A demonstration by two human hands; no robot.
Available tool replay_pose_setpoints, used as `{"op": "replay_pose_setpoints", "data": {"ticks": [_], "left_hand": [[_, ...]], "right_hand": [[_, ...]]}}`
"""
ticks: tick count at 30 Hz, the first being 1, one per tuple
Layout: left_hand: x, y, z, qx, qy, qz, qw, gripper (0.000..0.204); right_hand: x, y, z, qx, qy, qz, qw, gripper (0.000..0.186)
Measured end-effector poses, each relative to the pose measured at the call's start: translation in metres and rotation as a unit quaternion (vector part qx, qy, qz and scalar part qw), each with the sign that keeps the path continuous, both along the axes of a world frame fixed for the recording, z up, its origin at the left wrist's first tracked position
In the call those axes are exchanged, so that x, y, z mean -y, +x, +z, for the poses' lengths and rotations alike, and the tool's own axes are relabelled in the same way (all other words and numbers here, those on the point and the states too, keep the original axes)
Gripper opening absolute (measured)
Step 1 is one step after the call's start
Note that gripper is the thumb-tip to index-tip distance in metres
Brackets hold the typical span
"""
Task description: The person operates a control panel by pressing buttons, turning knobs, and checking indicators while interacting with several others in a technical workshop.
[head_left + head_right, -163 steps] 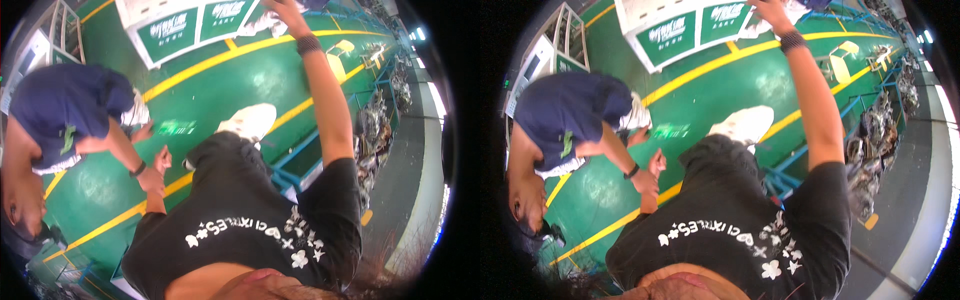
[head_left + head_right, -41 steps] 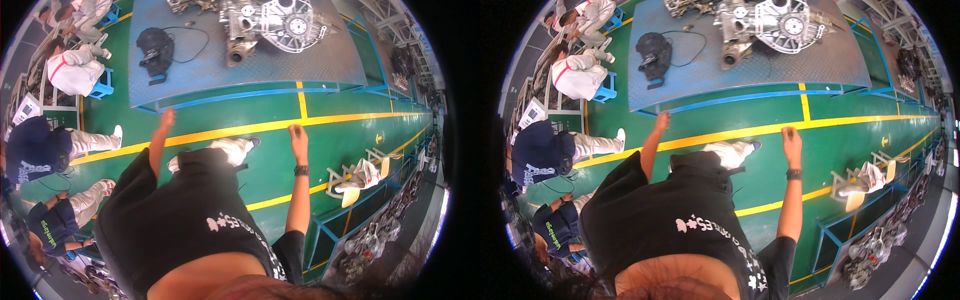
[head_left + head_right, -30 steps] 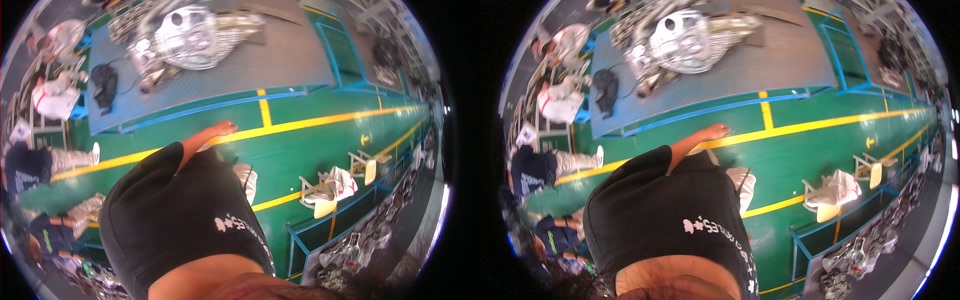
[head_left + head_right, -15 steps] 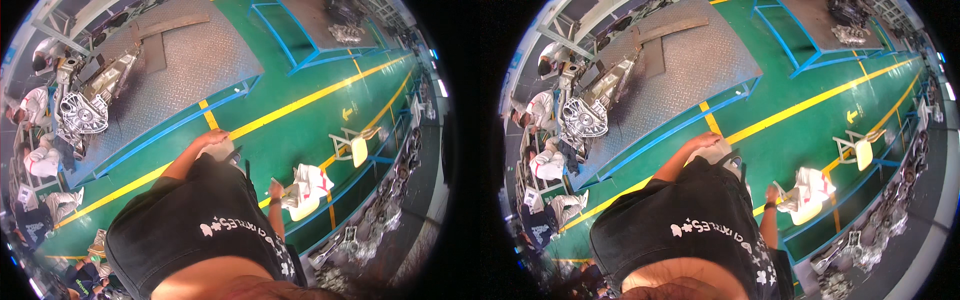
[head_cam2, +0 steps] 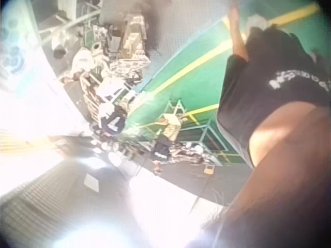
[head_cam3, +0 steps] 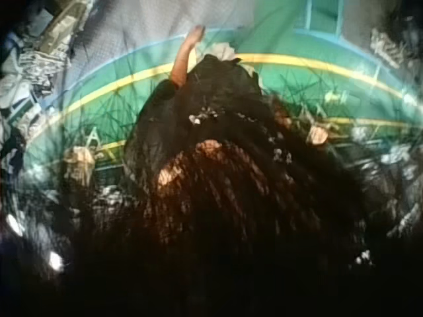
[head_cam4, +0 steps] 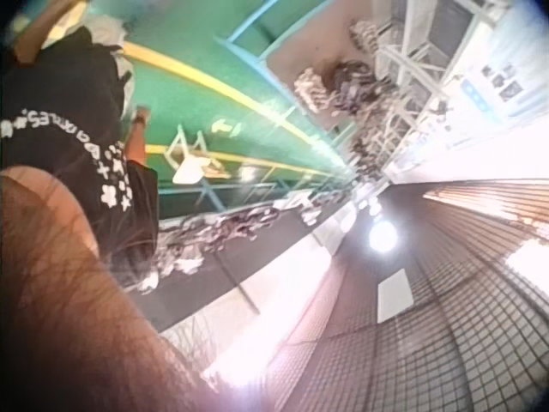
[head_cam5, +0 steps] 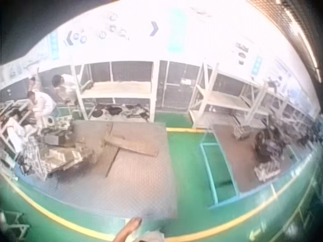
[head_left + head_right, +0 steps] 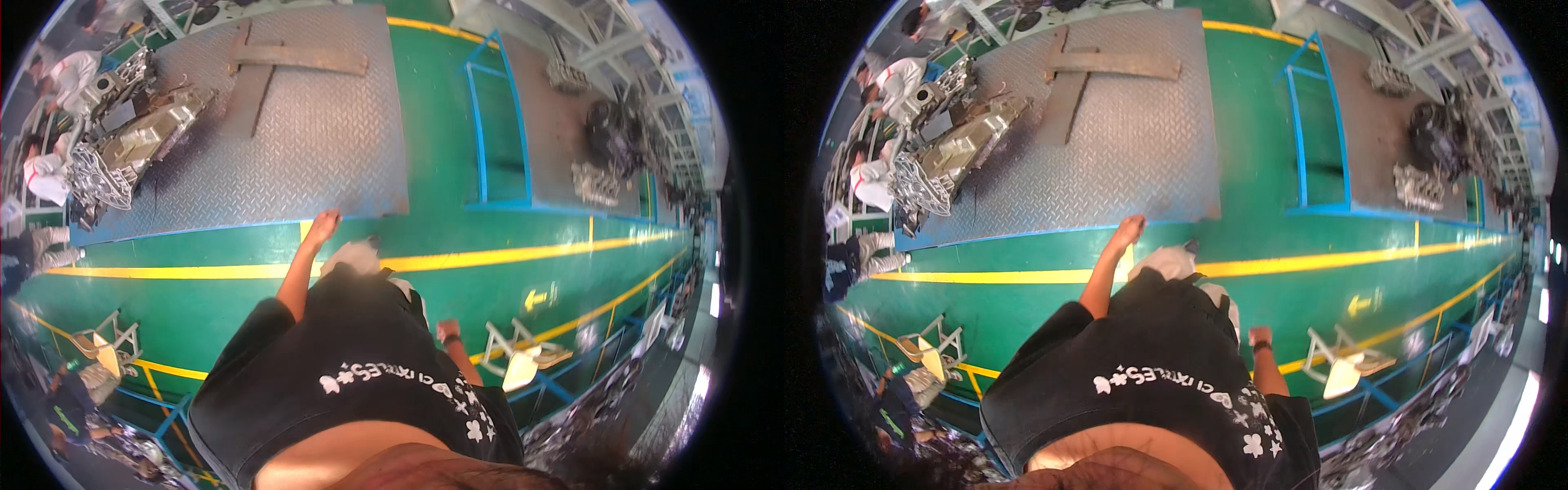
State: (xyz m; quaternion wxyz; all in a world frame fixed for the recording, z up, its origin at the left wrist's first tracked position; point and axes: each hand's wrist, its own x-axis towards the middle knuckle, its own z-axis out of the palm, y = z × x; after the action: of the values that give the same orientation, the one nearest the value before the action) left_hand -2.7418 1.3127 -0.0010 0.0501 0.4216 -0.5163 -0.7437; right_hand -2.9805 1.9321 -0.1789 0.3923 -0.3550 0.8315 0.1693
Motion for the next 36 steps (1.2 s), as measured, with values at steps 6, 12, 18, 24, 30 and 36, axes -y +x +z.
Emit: {"op": "replay_pose_setpoints", "data": {"ticks": [6, 12, 18, 24, 30, 36], "left_hand": [[0.013, 0.02, -0.016, 0.046, -0.127, 0.184, 0.974, 0.032], [-0.009, 0.049, -0.036, 0.019, -0.001, 0.391, 0.92, 0.023], [-0.041, -0.027, 0.028, 0.103, 0.066, 0.564, 0.816, 0.019], [-0.07, -0.14, 0.016, 0.055, 0.136, 0.588, 0.796, 0.027], [-0.107, -0.191, 0.036, 0.078, 0.109, 0.648, 0.75, 0.025], [-0.224, -0.182, 0.065, 0.088, 0.062, 0.79, 0.604, 0.023]], "right_hand": [[0.074, -0.062, -0.025, 0.224, -0.073, -0.58, 0.78, 0.026], [0.278, -0.222, 0.038, 0.222, -0.019, -0.486, 0.845, 0.019], [0.501, -0.358, 0.079, 0.175, -0.141, -0.243, 0.944, 0.012], [0.706, -0.393, 0.089, 0.273, -0.194, -0.253, 0.908, 0.009], [0.788, -0.322, 0.081, 0.38, -0.188, -0.038, 0.905, 0.015], [0.74, -0.238, 0.053, 0.422, 0.091, 0.017, 0.902, 0.013]]}}
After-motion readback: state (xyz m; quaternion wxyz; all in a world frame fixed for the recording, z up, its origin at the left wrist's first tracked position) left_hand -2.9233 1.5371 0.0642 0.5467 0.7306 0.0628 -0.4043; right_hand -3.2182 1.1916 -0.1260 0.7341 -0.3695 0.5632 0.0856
